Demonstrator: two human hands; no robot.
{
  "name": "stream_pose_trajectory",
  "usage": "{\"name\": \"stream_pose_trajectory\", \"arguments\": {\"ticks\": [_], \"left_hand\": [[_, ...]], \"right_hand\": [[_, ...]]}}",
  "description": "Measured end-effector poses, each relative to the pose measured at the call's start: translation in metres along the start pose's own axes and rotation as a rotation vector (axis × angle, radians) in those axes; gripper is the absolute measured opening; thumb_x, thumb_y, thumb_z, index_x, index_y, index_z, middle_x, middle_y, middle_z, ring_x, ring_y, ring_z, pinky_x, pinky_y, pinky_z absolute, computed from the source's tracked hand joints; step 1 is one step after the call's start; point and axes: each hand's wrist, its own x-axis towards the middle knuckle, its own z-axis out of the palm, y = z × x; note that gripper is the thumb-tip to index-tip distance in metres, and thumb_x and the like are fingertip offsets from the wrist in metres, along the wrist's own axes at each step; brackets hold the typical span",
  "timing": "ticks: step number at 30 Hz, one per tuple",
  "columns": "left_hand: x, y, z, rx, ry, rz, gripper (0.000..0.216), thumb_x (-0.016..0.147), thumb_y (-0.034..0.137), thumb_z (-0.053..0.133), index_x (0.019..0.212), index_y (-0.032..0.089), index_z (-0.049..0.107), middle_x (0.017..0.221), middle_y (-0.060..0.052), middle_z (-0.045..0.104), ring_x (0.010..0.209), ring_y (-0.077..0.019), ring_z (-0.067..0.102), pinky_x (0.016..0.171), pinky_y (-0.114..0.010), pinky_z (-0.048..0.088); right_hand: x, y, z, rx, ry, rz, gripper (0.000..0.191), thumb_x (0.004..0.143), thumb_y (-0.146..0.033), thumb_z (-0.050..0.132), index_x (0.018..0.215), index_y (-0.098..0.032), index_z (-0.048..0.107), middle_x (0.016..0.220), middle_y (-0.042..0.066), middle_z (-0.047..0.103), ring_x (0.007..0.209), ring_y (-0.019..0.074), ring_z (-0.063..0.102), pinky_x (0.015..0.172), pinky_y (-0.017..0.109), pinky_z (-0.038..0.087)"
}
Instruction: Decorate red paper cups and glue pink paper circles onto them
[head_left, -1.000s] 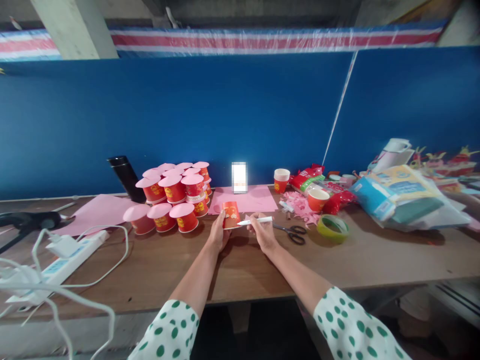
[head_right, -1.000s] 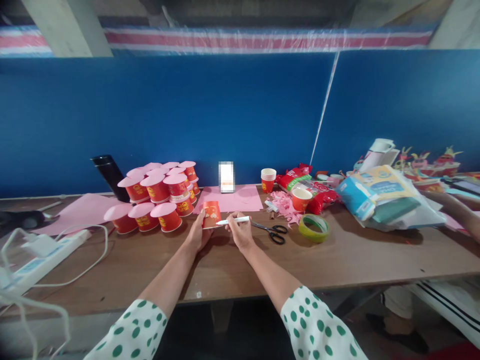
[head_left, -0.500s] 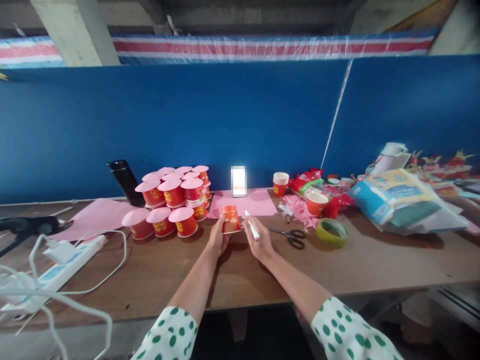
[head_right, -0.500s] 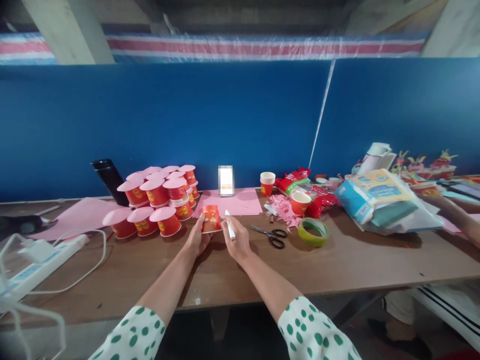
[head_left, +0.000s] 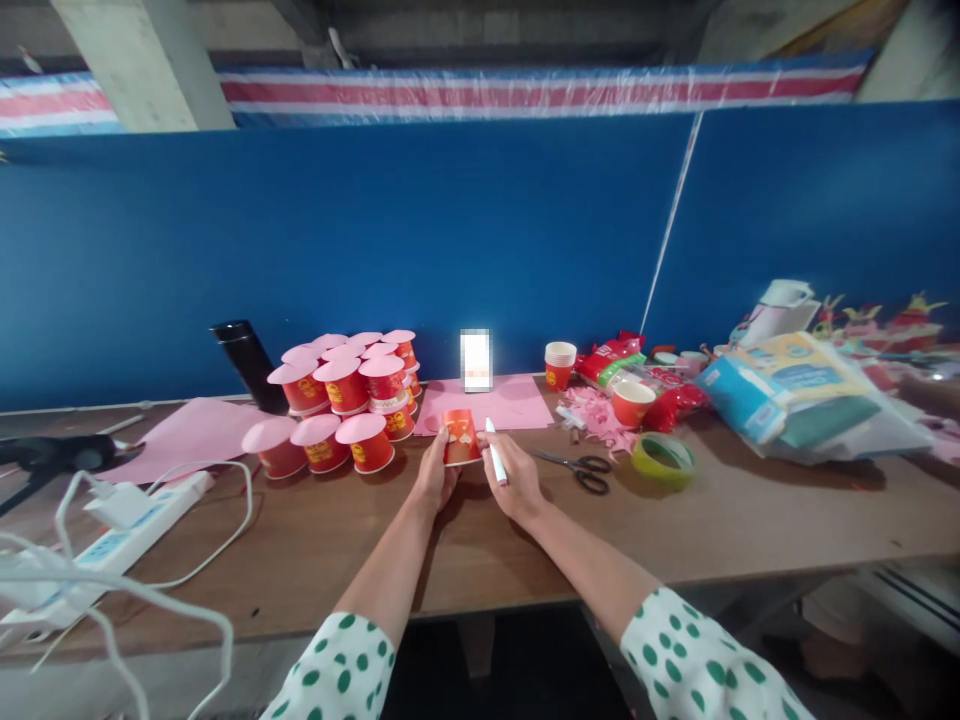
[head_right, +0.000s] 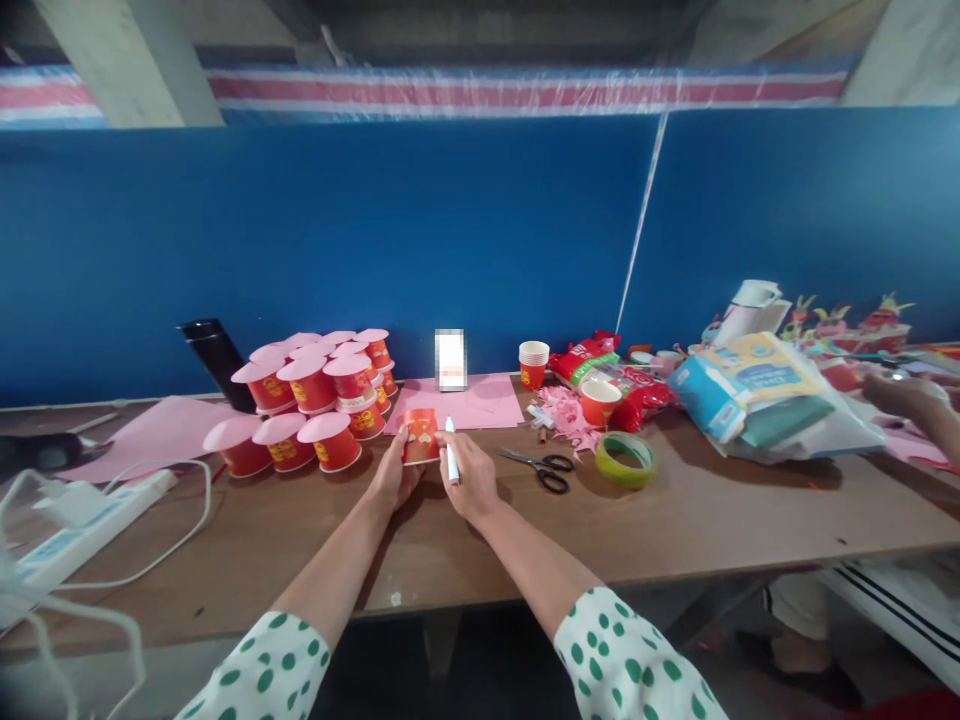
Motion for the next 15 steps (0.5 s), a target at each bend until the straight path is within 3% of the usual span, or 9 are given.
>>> {"name": "stream_pose_trajectory", "arguments": {"ticks": [15], "left_hand": [[-0.0003, 0.0004, 0.0009, 0.007, -0.004, 0.004, 0.033, 0.087, 0.039, 0.056, 0.096, 0.009, 0.065, 0.092, -0.011, 0.072, 0.085, -0.0189, 0.069, 0.082, -0.030, 0.053]], "right_hand": [[-0.0012, 0.0030, 0.0016, -0.023, 0.010, 0.008, 0.032, 0.093, -0.019, 0.041, 0.123, -0.019, 0.054, 0.104, 0.009, 0.066, 0.097, 0.0205, 0.063, 0.090, 0.034, 0.051]]}}
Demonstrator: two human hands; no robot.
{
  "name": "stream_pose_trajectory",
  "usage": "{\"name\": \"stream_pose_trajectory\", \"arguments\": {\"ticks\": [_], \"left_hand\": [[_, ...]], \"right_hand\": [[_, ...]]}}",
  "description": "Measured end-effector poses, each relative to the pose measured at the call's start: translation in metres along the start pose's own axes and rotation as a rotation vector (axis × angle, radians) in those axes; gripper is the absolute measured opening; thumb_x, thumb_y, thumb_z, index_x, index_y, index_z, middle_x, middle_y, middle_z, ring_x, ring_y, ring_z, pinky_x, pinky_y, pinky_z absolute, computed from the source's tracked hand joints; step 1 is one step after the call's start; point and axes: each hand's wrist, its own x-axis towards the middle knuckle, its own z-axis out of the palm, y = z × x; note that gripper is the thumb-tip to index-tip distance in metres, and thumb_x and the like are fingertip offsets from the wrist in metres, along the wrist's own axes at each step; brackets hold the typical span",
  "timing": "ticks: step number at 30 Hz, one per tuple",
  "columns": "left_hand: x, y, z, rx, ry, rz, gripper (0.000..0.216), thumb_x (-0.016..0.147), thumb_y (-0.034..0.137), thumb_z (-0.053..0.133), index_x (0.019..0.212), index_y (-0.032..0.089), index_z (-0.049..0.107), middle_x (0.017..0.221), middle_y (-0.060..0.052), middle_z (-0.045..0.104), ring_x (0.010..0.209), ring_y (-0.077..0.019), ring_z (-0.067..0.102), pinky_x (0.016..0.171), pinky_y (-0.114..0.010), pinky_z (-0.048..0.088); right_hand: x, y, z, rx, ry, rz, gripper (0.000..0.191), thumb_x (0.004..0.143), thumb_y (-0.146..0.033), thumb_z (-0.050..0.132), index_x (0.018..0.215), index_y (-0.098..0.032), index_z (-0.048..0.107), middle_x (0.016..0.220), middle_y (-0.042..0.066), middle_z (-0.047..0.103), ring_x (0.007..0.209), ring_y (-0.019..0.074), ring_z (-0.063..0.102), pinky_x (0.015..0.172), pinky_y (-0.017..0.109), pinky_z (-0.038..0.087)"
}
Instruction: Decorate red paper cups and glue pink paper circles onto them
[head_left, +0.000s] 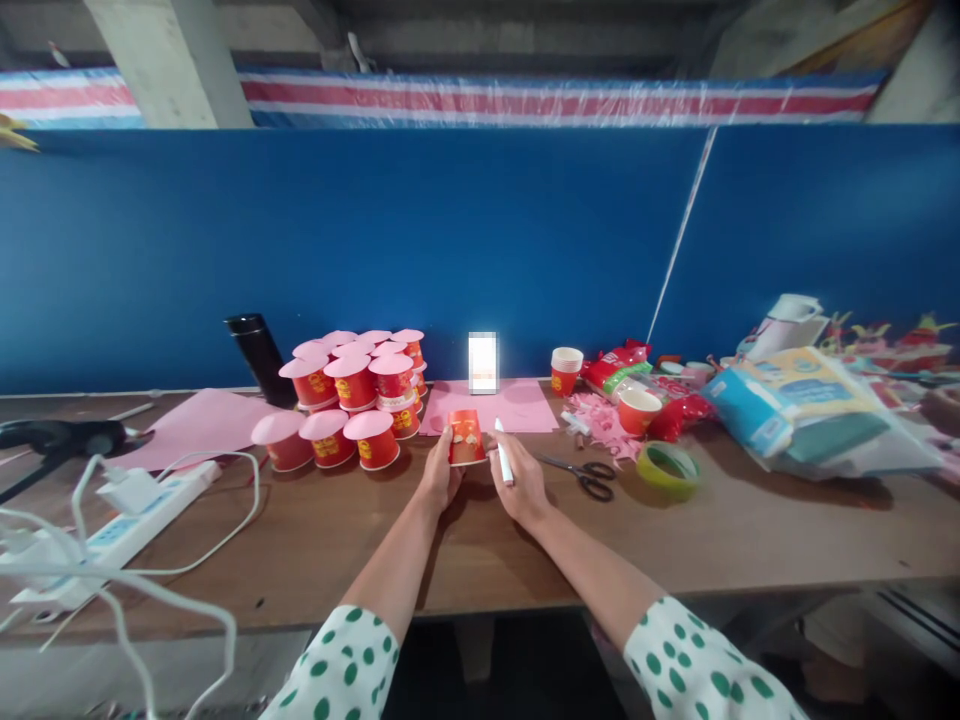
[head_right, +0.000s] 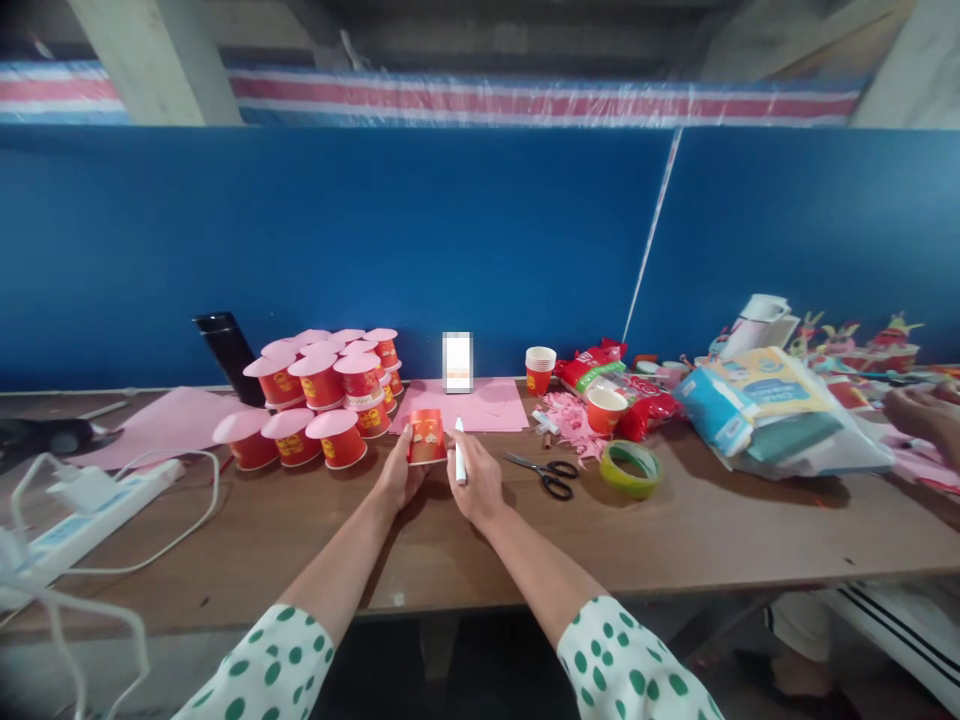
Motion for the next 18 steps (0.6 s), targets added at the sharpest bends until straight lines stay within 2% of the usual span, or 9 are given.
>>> {"name": "stream_pose_trajectory", "arguments": {"ticks": [6, 10, 14, 18], "left_hand": [[0.000, -0.001, -0.002, 0.037, 0.013, 0.009, 0.032, 0.078, 0.038, 0.068, 0.092, 0.010, 0.064, 0.088, -0.010, 0.073, 0.078, -0.0185, 0.069, 0.079, -0.030, 0.053], [-0.002, -0.001, -0.002, 0.062, 0.009, 0.012, 0.031, 0.075, 0.038, 0.070, 0.088, 0.010, 0.064, 0.083, -0.009, 0.073, 0.073, -0.0178, 0.069, 0.074, -0.029, 0.053], [-0.004, 0.000, 0.000, 0.059, -0.001, 0.018, 0.031, 0.075, 0.039, 0.070, 0.087, 0.011, 0.064, 0.086, -0.009, 0.073, 0.076, -0.0174, 0.069, 0.077, -0.029, 0.052], [-0.005, 0.000, 0.000, 0.060, -0.001, 0.011, 0.031, 0.076, 0.040, 0.068, 0.087, 0.011, 0.064, 0.085, -0.008, 0.073, 0.074, -0.0166, 0.068, 0.076, -0.028, 0.052]], "right_hand": [[0.001, -0.002, -0.003, 0.025, 0.027, -0.012, 0.036, 0.095, -0.024, 0.041, 0.130, -0.019, 0.049, 0.100, 0.009, 0.067, 0.095, 0.0213, 0.064, 0.088, 0.036, 0.052], [0.001, -0.003, -0.005, 0.042, 0.068, -0.016, 0.033, 0.095, -0.027, 0.042, 0.126, -0.020, 0.054, 0.107, 0.010, 0.066, 0.098, 0.0217, 0.063, 0.089, 0.037, 0.052], [0.003, -0.008, -0.010, 0.088, 0.087, -0.031, 0.031, 0.095, -0.027, 0.040, 0.121, -0.020, 0.056, 0.109, 0.010, 0.066, 0.101, 0.0219, 0.063, 0.090, 0.036, 0.051], [0.003, -0.014, -0.013, 0.117, 0.091, 0.055, 0.024, 0.093, -0.026, 0.041, 0.110, -0.018, 0.056, 0.098, 0.009, 0.067, 0.085, 0.0194, 0.065, 0.078, 0.031, 0.052]]}}
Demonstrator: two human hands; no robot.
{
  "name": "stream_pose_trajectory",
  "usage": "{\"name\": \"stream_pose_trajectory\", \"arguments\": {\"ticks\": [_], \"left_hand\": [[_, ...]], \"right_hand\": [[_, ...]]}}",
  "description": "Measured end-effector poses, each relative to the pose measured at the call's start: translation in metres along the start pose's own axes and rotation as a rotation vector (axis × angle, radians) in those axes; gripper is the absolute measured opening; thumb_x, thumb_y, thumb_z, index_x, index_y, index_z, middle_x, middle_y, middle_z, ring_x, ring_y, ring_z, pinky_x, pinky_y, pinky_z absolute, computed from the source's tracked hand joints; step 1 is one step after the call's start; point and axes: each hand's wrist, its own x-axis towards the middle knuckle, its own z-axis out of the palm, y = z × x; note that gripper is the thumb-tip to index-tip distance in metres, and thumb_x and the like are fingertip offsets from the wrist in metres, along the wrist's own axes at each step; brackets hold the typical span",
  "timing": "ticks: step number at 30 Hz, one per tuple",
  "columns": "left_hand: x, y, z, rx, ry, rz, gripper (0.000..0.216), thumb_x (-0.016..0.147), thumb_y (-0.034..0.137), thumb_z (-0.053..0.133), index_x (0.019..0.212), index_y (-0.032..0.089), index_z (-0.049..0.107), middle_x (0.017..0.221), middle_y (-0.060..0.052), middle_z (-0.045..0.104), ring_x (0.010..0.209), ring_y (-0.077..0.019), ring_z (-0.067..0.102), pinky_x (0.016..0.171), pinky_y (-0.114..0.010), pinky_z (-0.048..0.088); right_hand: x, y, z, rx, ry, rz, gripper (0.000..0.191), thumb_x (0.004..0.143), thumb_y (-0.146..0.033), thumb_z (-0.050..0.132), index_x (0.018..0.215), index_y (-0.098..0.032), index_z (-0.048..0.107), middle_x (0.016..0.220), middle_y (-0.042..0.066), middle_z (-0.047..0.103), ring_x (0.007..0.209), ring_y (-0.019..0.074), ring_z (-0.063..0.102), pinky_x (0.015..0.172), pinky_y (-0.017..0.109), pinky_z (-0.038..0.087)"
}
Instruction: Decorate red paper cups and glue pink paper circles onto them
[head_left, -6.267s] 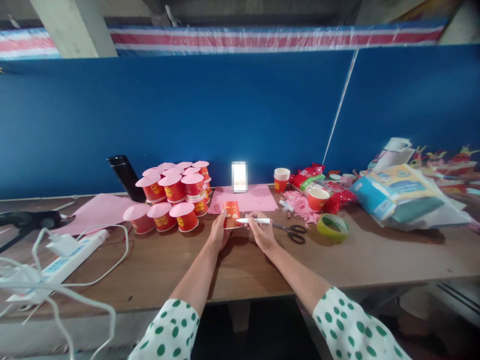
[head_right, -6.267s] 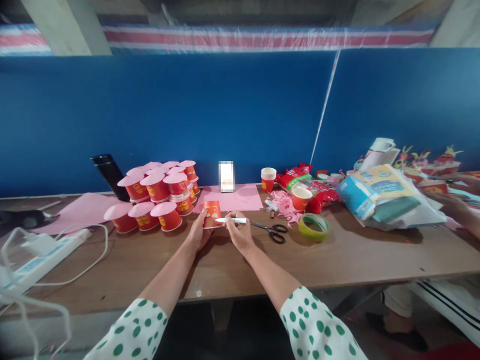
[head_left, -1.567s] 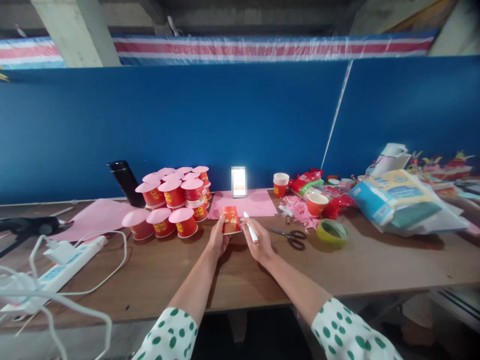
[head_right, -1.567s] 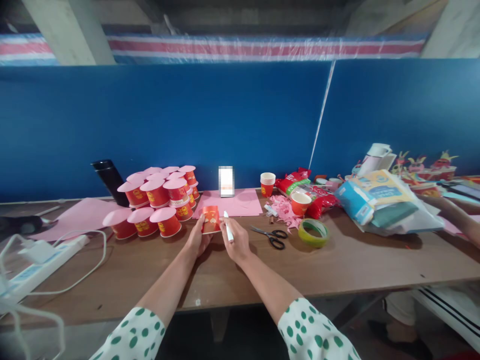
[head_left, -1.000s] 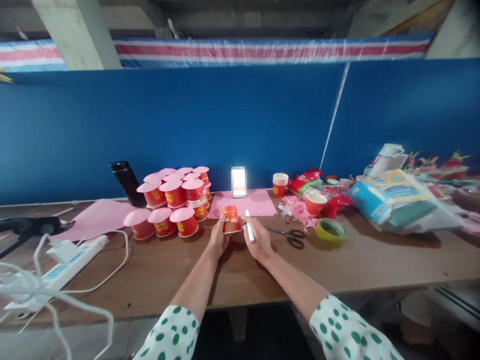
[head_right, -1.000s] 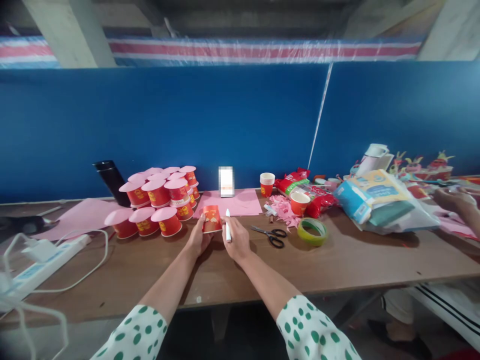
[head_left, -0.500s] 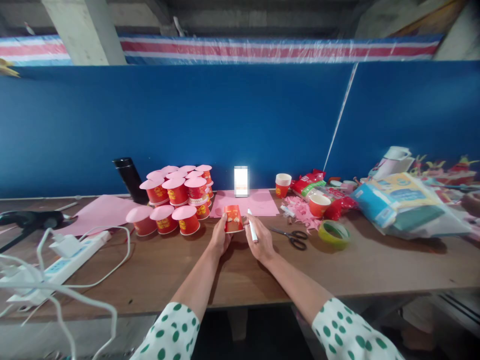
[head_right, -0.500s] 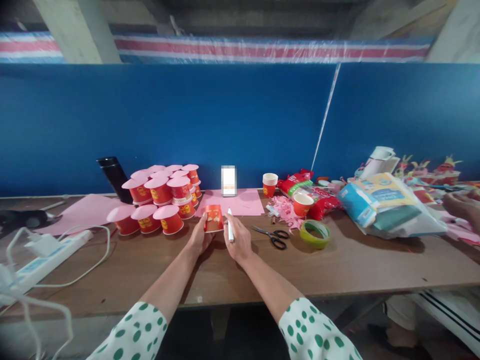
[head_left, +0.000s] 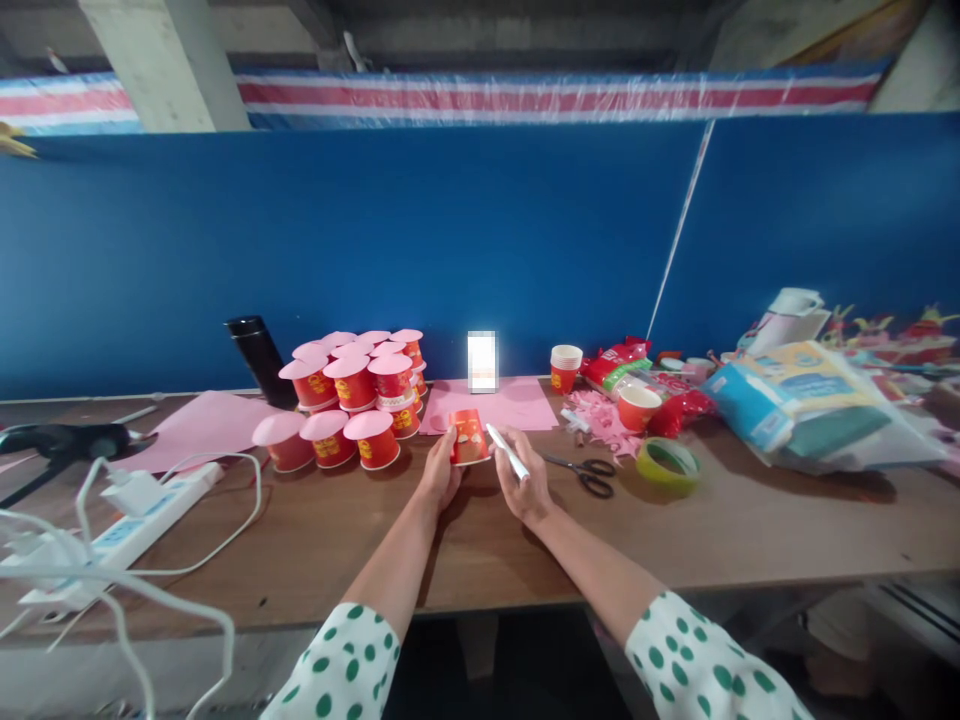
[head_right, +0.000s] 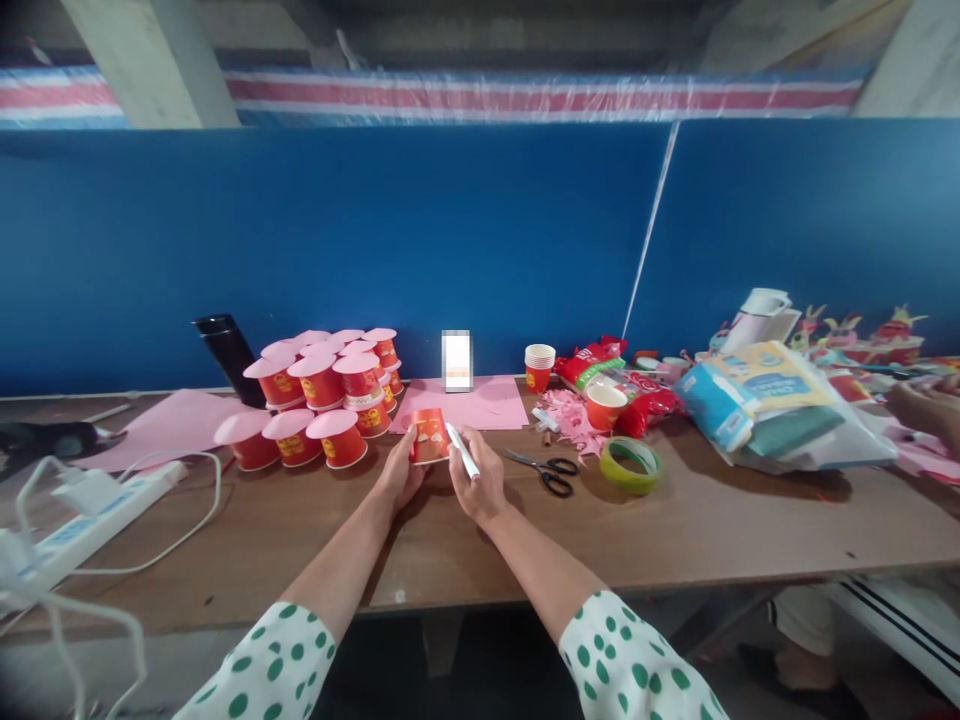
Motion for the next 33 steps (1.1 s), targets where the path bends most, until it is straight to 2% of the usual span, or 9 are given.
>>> {"name": "stream_pose_trajectory", "arguments": {"ticks": [5, 8, 11, 16, 21, 33], "left_hand": [[0.0005, 0.0004, -0.0001, -0.001, 0.009, -0.002, 0.029, 0.078, 0.040, 0.067, 0.085, 0.012, 0.063, 0.079, -0.006, 0.072, 0.070, -0.0154, 0.067, 0.075, -0.027, 0.052], [0.0010, 0.0006, 0.0000, 0.000, 0.012, -0.002, 0.028, 0.078, 0.040, 0.066, 0.087, 0.013, 0.063, 0.080, -0.006, 0.072, 0.072, -0.0163, 0.068, 0.077, -0.029, 0.053], [0.0013, 0.0006, -0.0003, 0.007, 0.014, -0.001, 0.029, 0.079, 0.041, 0.066, 0.088, 0.013, 0.063, 0.082, -0.007, 0.072, 0.075, -0.0181, 0.068, 0.079, -0.031, 0.054], [0.0028, -0.0004, -0.0015, 0.018, 0.029, 0.020, 0.030, 0.080, 0.044, 0.064, 0.086, 0.015, 0.063, 0.082, -0.008, 0.070, 0.079, -0.0193, 0.068, 0.081, -0.032, 0.053], [0.0040, -0.0010, -0.0022, 0.031, 0.048, 0.023, 0.030, 0.081, 0.046, 0.062, 0.082, 0.016, 0.062, 0.078, -0.006, 0.069, 0.072, -0.0173, 0.067, 0.076, -0.030, 0.052], [0.0013, 0.0000, -0.0003, 0.031, 0.030, 0.022, 0.030, 0.079, 0.044, 0.064, 0.083, 0.015, 0.062, 0.079, -0.006, 0.070, 0.070, -0.0160, 0.067, 0.075, -0.029, 0.052]], "right_hand": [[-0.0027, 0.0011, 0.0013, 0.051, -0.022, 0.054, 0.017, 0.091, -0.028, 0.044, 0.093, -0.019, 0.058, 0.080, 0.004, 0.066, 0.062, 0.0144, 0.059, 0.061, 0.025, 0.049], [-0.0029, 0.0032, 0.0029, 0.108, 0.006, 0.099, 0.017, 0.091, -0.028, 0.044, 0.089, -0.019, 0.058, 0.073, 0.002, 0.064, 0.056, 0.0129, 0.056, 0.057, 0.024, 0.047], [-0.0025, 0.0037, 0.0034, 0.121, 0.024, 0.108, 0.015, 0.090, -0.028, 0.047, 0.088, -0.019, 0.058, 0.072, 0.002, 0.064, 0.058, 0.0136, 0.058, 0.057, 0.024, 0.048], [-0.0030, 0.0009, 0.0028, 0.031, -0.015, 0.008, 0.014, 0.088, -0.028, 0.048, 0.088, -0.020, 0.060, 0.077, 0.004, 0.067, 0.068, 0.0157, 0.062, 0.061, 0.025, 0.050], [-0.0030, -0.0001, 0.0037, 0.007, -0.033, -0.043, 0.013, 0.087, -0.026, 0.049, 0.090, -0.020, 0.060, 0.078, 0.003, 0.066, 0.069, 0.0159, 0.062, 0.066, 0.025, 0.051], [-0.0046, 0.0046, 0.0061, -0.004, -0.053, -0.044, 0.013, 0.087, -0.026, 0.049, 0.087, -0.020, 0.060, 0.082, 0.005, 0.068, 0.072, 0.0169, 0.063, 0.069, 0.027, 0.051]]}}
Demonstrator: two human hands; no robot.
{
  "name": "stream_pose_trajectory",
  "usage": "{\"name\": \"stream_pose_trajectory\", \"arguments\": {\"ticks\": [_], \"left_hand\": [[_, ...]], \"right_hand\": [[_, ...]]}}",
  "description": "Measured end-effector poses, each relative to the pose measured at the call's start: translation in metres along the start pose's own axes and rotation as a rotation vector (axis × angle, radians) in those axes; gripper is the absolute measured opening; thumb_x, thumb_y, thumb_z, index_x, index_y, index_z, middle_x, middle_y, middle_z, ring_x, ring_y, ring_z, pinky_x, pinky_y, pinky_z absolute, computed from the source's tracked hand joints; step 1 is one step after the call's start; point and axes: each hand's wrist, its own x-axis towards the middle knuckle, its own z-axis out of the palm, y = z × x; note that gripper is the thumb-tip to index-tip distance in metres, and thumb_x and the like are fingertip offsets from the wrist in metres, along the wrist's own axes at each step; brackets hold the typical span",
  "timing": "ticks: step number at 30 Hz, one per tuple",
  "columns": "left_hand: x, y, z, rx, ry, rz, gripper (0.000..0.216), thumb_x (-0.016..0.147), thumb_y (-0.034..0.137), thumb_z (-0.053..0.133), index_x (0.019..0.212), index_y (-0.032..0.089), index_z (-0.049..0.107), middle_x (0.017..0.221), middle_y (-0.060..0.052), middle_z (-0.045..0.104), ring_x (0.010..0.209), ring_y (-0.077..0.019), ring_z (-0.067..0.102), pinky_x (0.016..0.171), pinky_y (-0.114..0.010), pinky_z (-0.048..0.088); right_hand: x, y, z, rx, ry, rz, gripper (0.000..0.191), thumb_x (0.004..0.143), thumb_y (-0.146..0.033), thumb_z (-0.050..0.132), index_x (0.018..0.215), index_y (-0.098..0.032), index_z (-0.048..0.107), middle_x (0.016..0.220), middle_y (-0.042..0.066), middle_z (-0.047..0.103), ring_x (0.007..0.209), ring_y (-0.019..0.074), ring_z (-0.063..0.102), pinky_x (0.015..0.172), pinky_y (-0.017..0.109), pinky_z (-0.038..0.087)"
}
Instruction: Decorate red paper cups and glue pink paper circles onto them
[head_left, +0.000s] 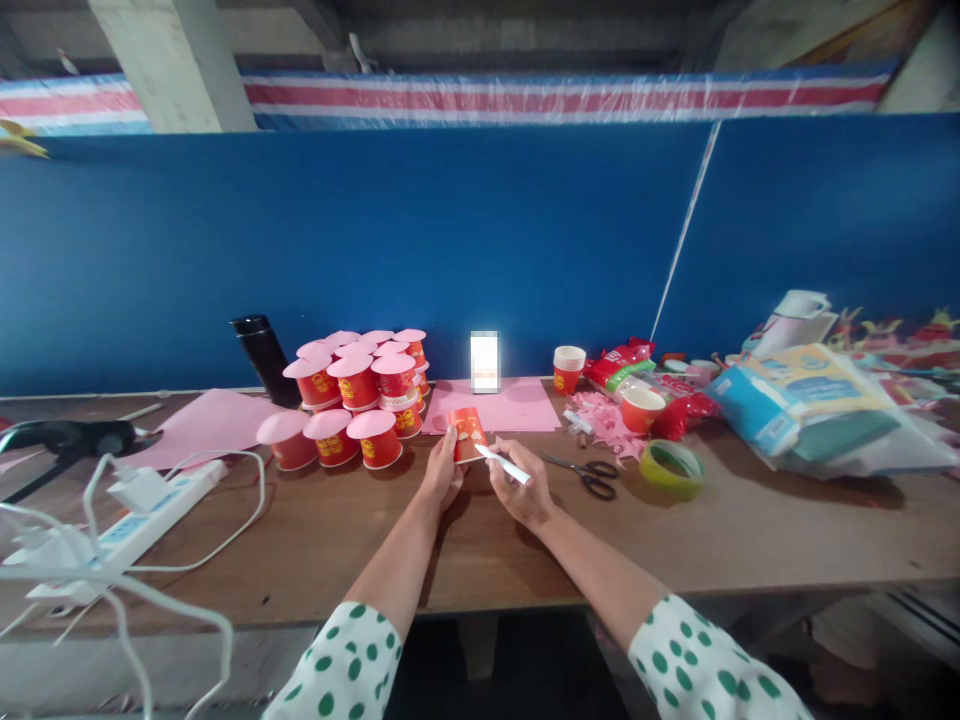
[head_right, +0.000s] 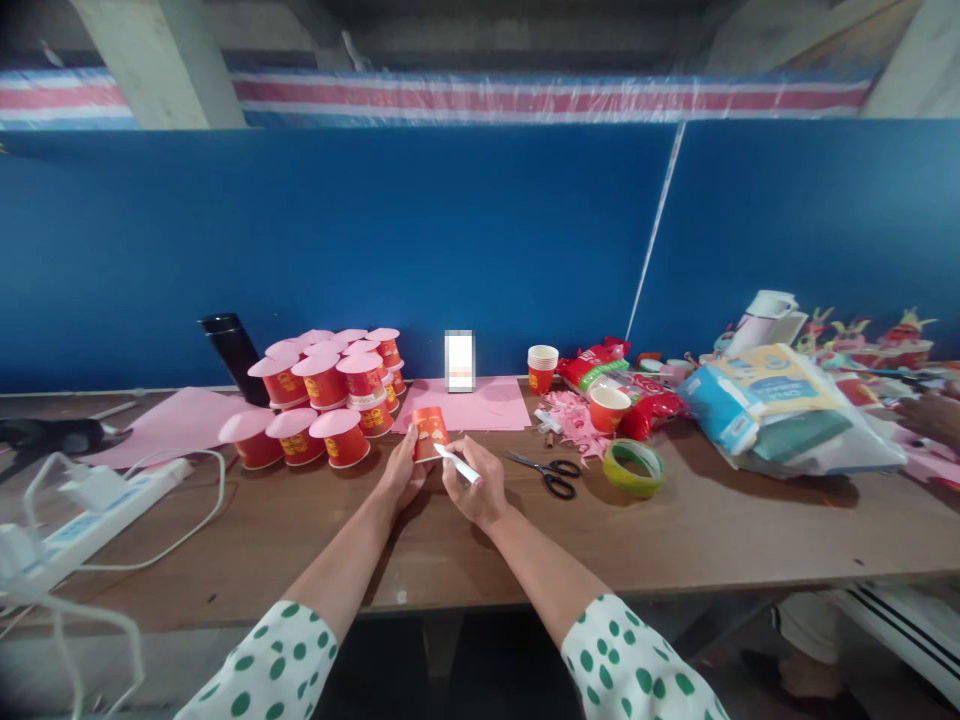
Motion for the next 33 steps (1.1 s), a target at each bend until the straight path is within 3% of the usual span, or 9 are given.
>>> {"name": "stream_pose_trajectory", "arguments": {"ticks": [33], "left_hand": [[0.0019, -0.0013, -0.0018, -0.018, -0.008, 0.003, 0.030, 0.079, 0.044, 0.064, 0.085, 0.014, 0.063, 0.083, -0.007, 0.070, 0.074, -0.0169, 0.067, 0.079, -0.031, 0.052]], "right_hand": [[0.0010, -0.0019, -0.0035, -0.054, 0.017, 0.006, 0.013, 0.087, -0.028, 0.049, 0.087, -0.021, 0.060, 0.077, 0.004, 0.067, 0.068, 0.0169, 0.062, 0.068, 0.027, 0.050]]}}
